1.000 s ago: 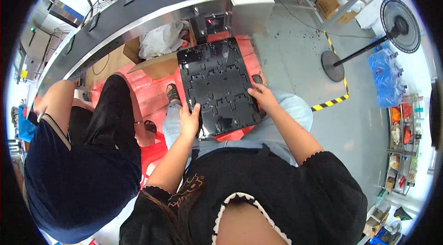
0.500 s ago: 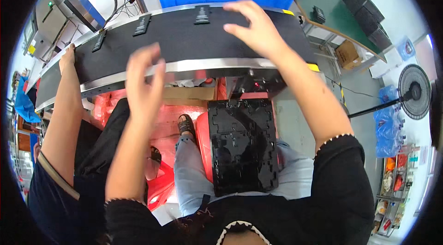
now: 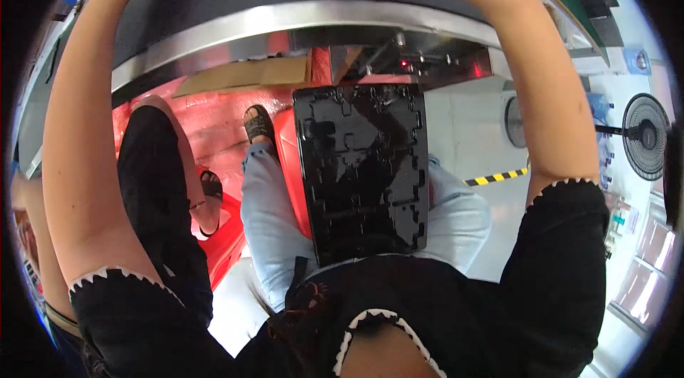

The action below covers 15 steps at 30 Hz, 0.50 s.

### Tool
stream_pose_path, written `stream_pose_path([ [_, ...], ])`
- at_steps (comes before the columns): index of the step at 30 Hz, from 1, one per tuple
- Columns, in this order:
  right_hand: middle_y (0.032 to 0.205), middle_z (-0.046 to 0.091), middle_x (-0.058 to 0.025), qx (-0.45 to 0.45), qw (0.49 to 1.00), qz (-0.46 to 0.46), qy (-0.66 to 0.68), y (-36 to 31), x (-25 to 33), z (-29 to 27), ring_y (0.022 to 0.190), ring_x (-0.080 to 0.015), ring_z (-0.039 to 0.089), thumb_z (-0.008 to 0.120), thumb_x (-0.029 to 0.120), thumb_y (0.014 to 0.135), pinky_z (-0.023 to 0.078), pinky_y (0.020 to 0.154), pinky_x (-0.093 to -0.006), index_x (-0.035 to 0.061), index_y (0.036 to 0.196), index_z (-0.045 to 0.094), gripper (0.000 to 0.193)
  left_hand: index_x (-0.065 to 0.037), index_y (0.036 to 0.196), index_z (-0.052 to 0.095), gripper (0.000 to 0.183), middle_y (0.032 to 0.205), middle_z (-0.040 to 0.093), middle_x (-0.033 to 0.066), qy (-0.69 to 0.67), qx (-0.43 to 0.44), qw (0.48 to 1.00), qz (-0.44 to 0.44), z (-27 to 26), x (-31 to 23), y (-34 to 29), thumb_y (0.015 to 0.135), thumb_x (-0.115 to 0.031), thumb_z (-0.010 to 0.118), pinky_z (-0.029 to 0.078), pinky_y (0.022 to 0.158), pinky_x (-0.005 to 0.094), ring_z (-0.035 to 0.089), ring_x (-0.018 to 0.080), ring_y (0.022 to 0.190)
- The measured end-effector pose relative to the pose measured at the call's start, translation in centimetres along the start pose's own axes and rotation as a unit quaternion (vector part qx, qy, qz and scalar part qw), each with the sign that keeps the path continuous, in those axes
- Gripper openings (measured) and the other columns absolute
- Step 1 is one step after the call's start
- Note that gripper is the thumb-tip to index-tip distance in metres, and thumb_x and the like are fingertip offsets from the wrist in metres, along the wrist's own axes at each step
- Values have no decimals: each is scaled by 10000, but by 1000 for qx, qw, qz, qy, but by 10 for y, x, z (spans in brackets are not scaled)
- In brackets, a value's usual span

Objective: The person sits on a red stool and repeatedly picks up small black electronic modules from a tray on their lap. They place each module onto a testing station or conveyor belt in front of them, then retrieve it and return it to the tray. The process is repeated continuously throughout the clip.

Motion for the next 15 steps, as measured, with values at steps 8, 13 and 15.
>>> stream_pose_path([
  [8,1372,462,-162,242,905,230,263,-163,131,19,1278,-356,433,762,166,644,357,1061,-453,98,1395,430,824,54,1404,389,859,1390,483,236,-138,-6,989,42,18,4,2,734,-262,823,336,1103,379,460,313,1301],
  [13,1439,417,-177,257,919,263,145,-247,117,77,1343,-320,386,718,165,757,296,1101,-481,88,1418,391,742,38,1385,427,893,1310,545,246,-23,-200,975,89,27,-45,-27,681,-340,826,400,1042,372,521,319,1233],
  [15,1467,407,-152,261,900,297,180,-247,120,76,1361,-274,383,655,138,836,279,1115,-499,90,1422,393,644,-31,1380,468,832,1309,557,190,-38,-283,943,172,33,-64,-64,676,-294,825,381,1055,385,513,309,1236],
])
Point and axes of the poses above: each hand's wrist, its own y-axis towards the middle knuckle, its own z-axis out of the palm, x = y × z, the point moved 4 cm from there along y, towards the middle knuckle
